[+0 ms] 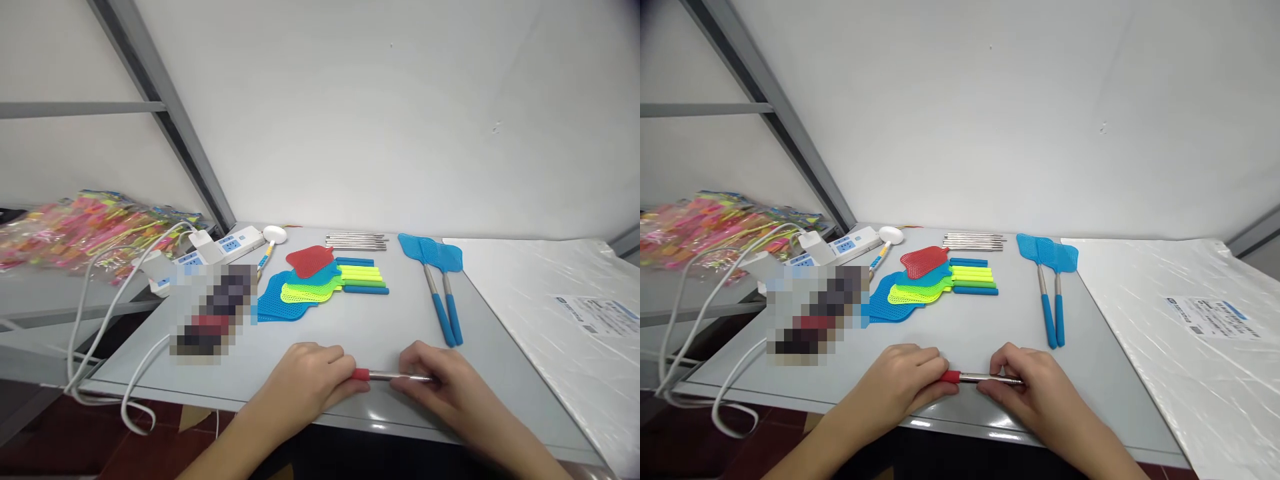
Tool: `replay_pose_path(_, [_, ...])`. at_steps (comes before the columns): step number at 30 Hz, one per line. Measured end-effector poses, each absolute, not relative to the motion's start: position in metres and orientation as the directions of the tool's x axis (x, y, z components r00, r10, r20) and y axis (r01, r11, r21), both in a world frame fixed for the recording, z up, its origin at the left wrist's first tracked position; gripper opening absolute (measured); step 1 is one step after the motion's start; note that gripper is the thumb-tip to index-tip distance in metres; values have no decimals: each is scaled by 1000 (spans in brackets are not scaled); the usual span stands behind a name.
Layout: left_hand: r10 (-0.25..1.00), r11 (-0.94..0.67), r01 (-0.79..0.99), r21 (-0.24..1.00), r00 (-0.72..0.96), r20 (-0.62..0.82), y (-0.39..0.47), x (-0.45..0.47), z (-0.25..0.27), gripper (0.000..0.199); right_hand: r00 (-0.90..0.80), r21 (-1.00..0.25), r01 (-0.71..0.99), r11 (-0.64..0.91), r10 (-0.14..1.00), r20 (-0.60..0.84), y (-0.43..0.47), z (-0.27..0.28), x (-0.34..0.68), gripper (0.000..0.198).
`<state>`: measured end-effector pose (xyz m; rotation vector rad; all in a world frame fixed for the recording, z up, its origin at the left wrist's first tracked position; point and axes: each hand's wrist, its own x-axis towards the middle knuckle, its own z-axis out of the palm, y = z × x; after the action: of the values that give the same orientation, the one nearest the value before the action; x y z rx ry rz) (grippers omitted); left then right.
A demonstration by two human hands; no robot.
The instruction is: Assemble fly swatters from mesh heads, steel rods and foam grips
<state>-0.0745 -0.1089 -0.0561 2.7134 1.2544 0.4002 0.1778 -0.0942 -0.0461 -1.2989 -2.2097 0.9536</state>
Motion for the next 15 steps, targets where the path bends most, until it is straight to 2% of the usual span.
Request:
replay_pose_path(4, [772,-634,728,262,614,163,-109,-74,-56,35,-488,-735,610,296,871,-54,-97,-47,172,27])
replay_pose_path(7, [783,-615,719,324,604,144,-107,-79,-56,34,-541,-672,632,388,841,-24,-95,-49,176,20])
replay_pose_path(11, [866,-483,708,514,471,165,-106,-88,-54,27,-647,-406,612,679,725,236,-91,-55,175,15])
replay_pose_path(13, [922,-371,644,669,345,179,-107,-91,-52,24,-644,-274,626,731,682,347,-89,-59,172,16])
replay_pose_path(15, [962,-254,497,830,221,162,-107,-91,-48,25,-625,-195,654,731,668,404,-88,-62,168,20])
